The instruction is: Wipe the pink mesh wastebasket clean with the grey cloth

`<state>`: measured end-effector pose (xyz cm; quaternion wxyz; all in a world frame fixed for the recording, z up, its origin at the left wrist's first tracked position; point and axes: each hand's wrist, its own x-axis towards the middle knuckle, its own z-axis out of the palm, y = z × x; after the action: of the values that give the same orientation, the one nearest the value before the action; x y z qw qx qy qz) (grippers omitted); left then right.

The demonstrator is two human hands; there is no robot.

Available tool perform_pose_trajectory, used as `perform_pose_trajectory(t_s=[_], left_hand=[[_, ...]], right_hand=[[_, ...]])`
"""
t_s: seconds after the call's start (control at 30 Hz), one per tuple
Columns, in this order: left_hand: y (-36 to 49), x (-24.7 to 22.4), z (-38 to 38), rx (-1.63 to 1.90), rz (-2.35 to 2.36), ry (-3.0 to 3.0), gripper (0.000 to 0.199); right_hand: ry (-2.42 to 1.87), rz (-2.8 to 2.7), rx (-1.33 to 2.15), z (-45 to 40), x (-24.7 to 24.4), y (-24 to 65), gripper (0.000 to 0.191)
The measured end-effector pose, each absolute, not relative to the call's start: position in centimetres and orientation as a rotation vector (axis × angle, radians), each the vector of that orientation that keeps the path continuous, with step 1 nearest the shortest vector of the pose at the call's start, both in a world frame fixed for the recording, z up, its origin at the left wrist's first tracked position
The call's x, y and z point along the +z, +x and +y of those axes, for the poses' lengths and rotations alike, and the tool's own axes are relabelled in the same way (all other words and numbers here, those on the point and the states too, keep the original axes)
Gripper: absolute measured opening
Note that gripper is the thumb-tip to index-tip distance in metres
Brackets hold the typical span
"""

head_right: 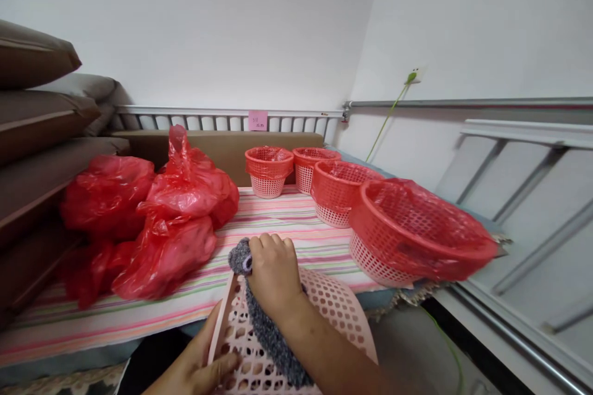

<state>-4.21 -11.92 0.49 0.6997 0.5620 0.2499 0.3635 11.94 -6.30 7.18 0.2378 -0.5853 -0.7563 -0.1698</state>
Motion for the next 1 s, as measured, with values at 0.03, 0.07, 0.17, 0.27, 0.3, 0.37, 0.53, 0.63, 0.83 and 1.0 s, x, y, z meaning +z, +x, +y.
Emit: perform_pose_trajectory(t_s=[0.03,0.07,0.17,0.27,0.3,0.37,0.53,0.63,0.83,1.0], left_hand=[[-4.2,0.5,-12.2,0.77,0.529,1.265,0.076],[-4.2,0.6,-12.5,0.724,0.505,1.275,0.076],[-3.8,1.1,-13.0,0.652,0.504,1.288,0.077],[-3.8,1.0,-12.6,0.713,0.506,1.165,0.08],[-4.0,0.9,-12.3,0.733,0.499,1.082,0.084],[-4.5,0.9,-12.0,0.765,0.537,0.892,0.091],[-4.5,2.5,-12.2,0.957,0.755,0.678,0.085],[-3.2,2.8,-12.3,1.045,0.816,0.703,0.075],[-2.1,1.5,-11.9,1.112,0.859,0.668,0.076],[-2.2,1.7,-12.5,1.195,0.931,0.706,0.072]], right_hand=[[-1.628,-2.073,-0.477,-6.0,7.2,12.1,0.004],[-1.662,-2.071,-0.49,-5.4,7.3,12.3,0.005],[-1.787,-2.07,-0.486,-3.1,7.4,13.0,0.007],[-1.883,-2.002,-0.446,-1.2,8.3,14.1,0.011],[-1.885,-1.95,-0.429,-1.1,8.8,14.7,0.013],[-1.823,-1.819,-0.358,-1.5,10.0,16.1,0.02],[-1.6,-1.466,-0.009,-5.0,10.8,20.2,0.027],[-1.641,-1.308,0.004,-5.9,8.5,21.9,0.033],[-1.806,-1.417,-0.086,-4.7,0.5,22.3,0.042],[-1.776,-1.399,-0.165,-5.0,-1.8,21.4,0.037]])
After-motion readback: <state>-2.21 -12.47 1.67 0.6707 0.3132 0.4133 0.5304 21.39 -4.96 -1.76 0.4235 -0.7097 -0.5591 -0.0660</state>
